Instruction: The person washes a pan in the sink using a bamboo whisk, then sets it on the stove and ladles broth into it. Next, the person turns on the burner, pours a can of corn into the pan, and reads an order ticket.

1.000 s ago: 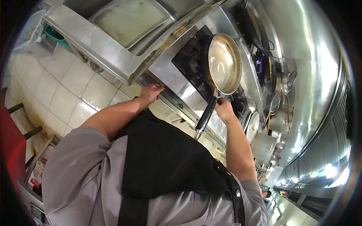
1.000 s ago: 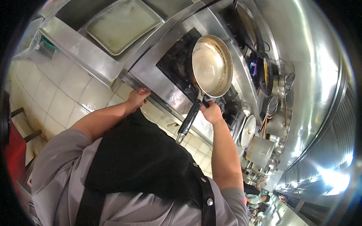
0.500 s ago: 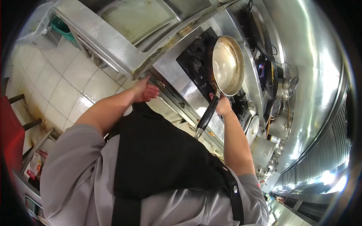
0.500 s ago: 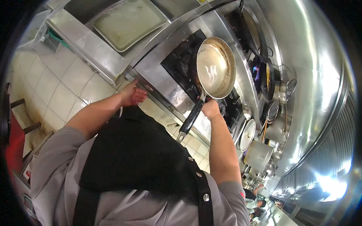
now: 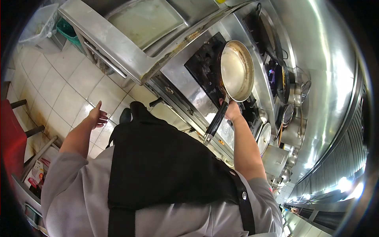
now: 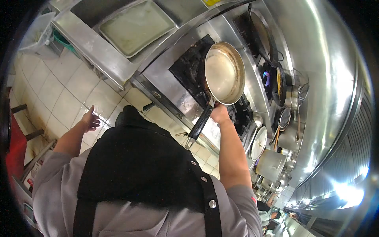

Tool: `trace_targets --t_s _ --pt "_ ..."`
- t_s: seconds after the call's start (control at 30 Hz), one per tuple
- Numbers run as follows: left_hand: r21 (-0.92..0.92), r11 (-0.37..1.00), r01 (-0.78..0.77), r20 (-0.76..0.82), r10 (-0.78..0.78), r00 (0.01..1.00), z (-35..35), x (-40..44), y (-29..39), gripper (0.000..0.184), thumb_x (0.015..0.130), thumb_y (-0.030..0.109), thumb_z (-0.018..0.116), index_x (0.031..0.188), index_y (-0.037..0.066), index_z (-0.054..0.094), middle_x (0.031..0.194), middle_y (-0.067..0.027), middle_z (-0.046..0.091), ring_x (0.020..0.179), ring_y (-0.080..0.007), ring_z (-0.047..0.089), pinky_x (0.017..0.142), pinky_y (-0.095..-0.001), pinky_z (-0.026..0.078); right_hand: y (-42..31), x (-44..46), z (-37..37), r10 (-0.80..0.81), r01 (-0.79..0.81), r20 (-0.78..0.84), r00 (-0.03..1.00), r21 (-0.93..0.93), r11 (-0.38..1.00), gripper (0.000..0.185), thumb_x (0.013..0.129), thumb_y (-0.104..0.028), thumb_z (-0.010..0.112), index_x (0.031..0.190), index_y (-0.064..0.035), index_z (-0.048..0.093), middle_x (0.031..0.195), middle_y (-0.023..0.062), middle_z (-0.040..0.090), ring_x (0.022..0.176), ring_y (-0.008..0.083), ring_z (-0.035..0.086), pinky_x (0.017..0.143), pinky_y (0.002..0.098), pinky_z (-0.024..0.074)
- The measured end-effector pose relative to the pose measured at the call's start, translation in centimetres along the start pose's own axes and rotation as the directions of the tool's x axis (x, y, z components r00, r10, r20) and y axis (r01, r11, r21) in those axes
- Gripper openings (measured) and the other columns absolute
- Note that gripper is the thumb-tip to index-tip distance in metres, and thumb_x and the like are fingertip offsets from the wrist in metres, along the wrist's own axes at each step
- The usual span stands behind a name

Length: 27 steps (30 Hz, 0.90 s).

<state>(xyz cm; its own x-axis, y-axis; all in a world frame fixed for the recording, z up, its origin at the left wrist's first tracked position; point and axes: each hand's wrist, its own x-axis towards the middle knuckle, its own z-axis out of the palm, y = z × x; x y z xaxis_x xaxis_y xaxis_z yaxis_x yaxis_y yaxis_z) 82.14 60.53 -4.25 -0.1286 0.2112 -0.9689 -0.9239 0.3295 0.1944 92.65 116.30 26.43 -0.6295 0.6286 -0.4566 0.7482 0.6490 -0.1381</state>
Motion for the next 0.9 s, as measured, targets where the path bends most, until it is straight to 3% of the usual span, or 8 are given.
trace_targets --t_s 0.2,0.47,0.57,0.67,0.77,0.8,0.83,0.9 --pt "0.049 0.998 -0.028 -0.042 0.03 0.999 -1.5 -0.9 -0.6 0.091 0.085 0.084 0.033 0.116 0.003 0.061 0.103 -0.014 0.067 0.085 -0.0253 0.064 0.07 -0.039 0.046 -0.4 -0.1 -0.4 -0.011 0.011 0.018 1.0 -0.026 1.0 0.048 0.086 -0.045 0.066 0.106 -0.002 0.07 0.09 0.0226 0.07 0.085 0.0316 0.068 0.078 0.0388 0.051" --pt "0.087 0.993 -0.074 -0.088 0.082 0.993 -2.4 -2.1 -0.9 0.093 0.083 0.084 0.037 0.117 0.001 0.062 0.102 -0.0141 0.067 0.084 -0.0262 0.064 0.072 -0.0402 0.047 1.7 1.2 0.1 -0.006 0.008 0.033 0.999 -0.056 0.998 0.053 0.087 -0.049 0.059 0.104 -0.0002 0.069 0.076 0.0203 0.069 0.064 0.0279 0.068 0.065 0.039 0.0528" --pt "0.095 0.994 -0.058 -0.135 0.07 0.988 -3.2 -2.9 -2.4 0.093 0.083 0.083 0.037 0.119 0.001 0.061 0.103 -0.0145 0.067 0.085 -0.0261 0.064 0.071 -0.0403 0.047 1.4 0.1 -0.7 0.103 -0.1 0.073 0.992 -0.051 0.994 0.057 0.087 -0.051 0.059 0.099 0.0034 0.068 0.072 0.0205 0.067 0.058 0.0268 0.065 0.061 0.0383 0.0523" --pt "0.112 0.993 -0.045 -0.193 0.066 0.979 -4.5 -3.1 -4.7 0.09 0.084 0.082 0.038 0.115 0.002 0.062 0.098 -0.0152 0.067 0.08 -0.0273 0.066 0.068 -0.0408 0.048 4.3 -1.0 -1.5 0.043 -0.046 0.126 0.991 0.017 0.999 0.063 0.087 -0.054 0.064 0.097 0.0077 0.064 0.059 0.0117 0.059 0.045 0.0202 0.058 0.048 0.0348 0.0475" --pt "0.157 0.988 -0.016 -0.293 0.062 0.954 -6.2 -4.0 -6.8 0.08 0.087 0.075 0.045 0.112 0.001 0.061 0.09 -0.0159 0.068 0.073 -0.0288 0.067 0.061 -0.0426 0.049 4.9 -7.1 -3.7 -0.014 0.015 0.05 0.999 -0.021 1.0 0.06 0.082 -0.05 0.069 0.095 0.0084 0.064 0.062 0.0112 0.06 0.051 0.0199 0.06 0.05 0.036 0.047" --pt "0.179 0.984 -0.025 -0.395 0.096 0.914 -6.6 -4.9 -6.9 0.067 0.092 0.065 0.05 0.106 0.001 0.063 0.087 -0.016 0.068 0.07 -0.029 0.068 0.059 -0.048 0.05 8.9 -6.5 -3.0 -0.11 0.105 -0.046 0.993 -0.089 0.99 0.056 0.08 -0.046 0.072 0.094 0.0075 0.065 0.064 0.0115 0.06 0.054 0.0198 0.061 0.05 0.0361 0.0473" --pt "0.284 0.958 -0.031 -0.507 0.177 0.844 -5.9 -7.9 -5.7 0.056 0.094 0.054 0.053 0.098 -0.001 0.065 0.087 -0.0168 0.069 0.076 -0.0296 0.069 0.068 -0.0493 0.053 9.7 -8.2 -3.9 -0.019 0.021 0.036 0.999 -0.057 0.998 0.049 0.08 -0.041 0.073 0.095 0.0058 0.066 0.064 0.0119 0.061 0.053 0.0196 0.061 0.051 0.0359 0.048" --pt "0.628 0.776 -0.067 -0.701 0.6 0.385 -10.0 -6.7 -5.0 0.048 0.093 0.046 0.055 0.093 -0.001 0.065 0.089 -0.0182 0.069 0.085 -0.0299 0.068 0.079 -0.0446 0.053 13.3 -11.0 -3.7 0.008 -0.008 -0.032 0.999 0.018 1.0 0.038 0.079 -0.033 0.073 0.094 0.0021 0.067 0.063 0.0111 0.061 0.048 0.0187 0.057 0.049 0.0367 0.0474"
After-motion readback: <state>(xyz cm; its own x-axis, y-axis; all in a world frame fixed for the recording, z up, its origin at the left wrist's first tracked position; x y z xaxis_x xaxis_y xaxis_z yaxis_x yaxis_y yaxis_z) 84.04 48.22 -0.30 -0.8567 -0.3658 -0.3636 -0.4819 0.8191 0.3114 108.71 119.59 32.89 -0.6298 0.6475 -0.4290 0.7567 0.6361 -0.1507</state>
